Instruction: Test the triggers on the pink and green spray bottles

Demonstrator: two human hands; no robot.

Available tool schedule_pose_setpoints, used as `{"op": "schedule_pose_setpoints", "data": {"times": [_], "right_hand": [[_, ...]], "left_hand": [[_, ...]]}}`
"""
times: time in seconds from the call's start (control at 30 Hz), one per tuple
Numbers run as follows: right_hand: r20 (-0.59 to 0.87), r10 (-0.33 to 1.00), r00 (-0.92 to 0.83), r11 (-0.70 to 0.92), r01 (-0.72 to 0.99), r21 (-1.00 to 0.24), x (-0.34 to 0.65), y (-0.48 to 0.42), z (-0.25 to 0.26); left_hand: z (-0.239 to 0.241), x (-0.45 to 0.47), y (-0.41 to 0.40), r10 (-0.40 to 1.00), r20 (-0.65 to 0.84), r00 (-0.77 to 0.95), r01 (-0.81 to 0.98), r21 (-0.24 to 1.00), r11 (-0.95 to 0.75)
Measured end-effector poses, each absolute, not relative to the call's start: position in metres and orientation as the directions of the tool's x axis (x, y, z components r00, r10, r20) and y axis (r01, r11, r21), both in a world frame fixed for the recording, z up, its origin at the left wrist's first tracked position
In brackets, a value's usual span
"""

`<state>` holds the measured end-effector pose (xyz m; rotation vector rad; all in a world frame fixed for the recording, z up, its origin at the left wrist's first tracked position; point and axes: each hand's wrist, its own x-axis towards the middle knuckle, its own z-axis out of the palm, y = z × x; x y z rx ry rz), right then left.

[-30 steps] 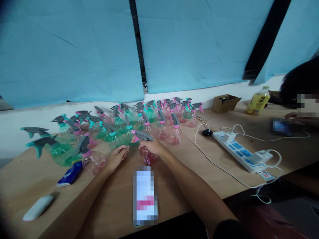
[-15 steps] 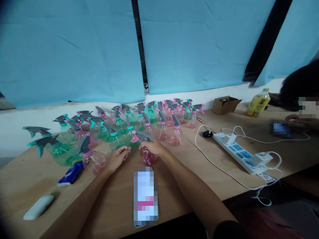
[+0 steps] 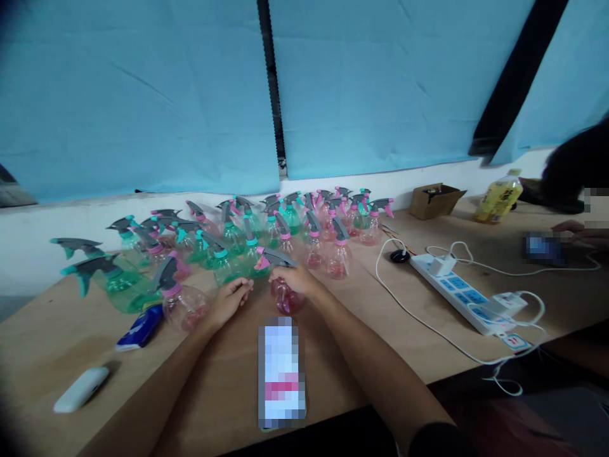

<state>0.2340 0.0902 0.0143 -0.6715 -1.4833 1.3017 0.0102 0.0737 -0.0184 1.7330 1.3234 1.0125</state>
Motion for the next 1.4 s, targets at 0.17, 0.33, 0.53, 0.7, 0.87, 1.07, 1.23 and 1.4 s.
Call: {"op": "schedule_pose_setpoints", "data": {"times": [0.17,0.33,0.53,0.7,0.87,1.07,1.23,1.4], "right_hand": [[0.372,0.87,-0.323,0.312,-0.224,-0.923,0.233,0.089,0.015],[0.363,0.878,-0.312,0.32,-0.182,-0.93,0.234,0.088,0.016],[0.358,0.875,-0.327,0.308,-0.194,-0.931,0.234,0.09,0.014],[0.368,0.878,-0.306,0.307,-0.229,-0.924,0.232,0.091,0.012],[0.348,0.896,-0.277,0.321,-0.141,-0.937,0.234,0.088,0.006],[0.574,0.811,-0.117,0.576,-0.015,-0.817,0.235,0.074,0.004],[0.63,0.773,-0.072,0.633,0.159,-0.758,0.231,0.069,-0.002],[0.612,0.778,-0.142,0.625,0.266,-0.734,0.229,0.072,-0.015]], "left_hand": [[-0.019,0.01,0.073,0.976,0.157,0.151,0.408,0.889,-0.207],[-0.017,0.011,0.073,0.977,0.155,0.15,0.392,0.898,-0.202],[-0.017,0.011,0.072,0.979,0.135,0.155,0.397,0.898,-0.187],[-0.018,0.011,0.072,0.977,0.143,0.157,0.403,0.894,-0.195],[-0.016,0.012,0.071,0.976,0.144,0.164,0.41,0.89,-0.201],[-0.015,0.015,0.064,0.968,0.178,0.177,0.428,0.872,-0.238],[-0.014,0.018,0.055,0.975,0.187,0.119,0.33,0.919,-0.217],[-0.006,0.022,0.036,0.949,0.302,0.094,0.362,0.877,-0.315]]}}
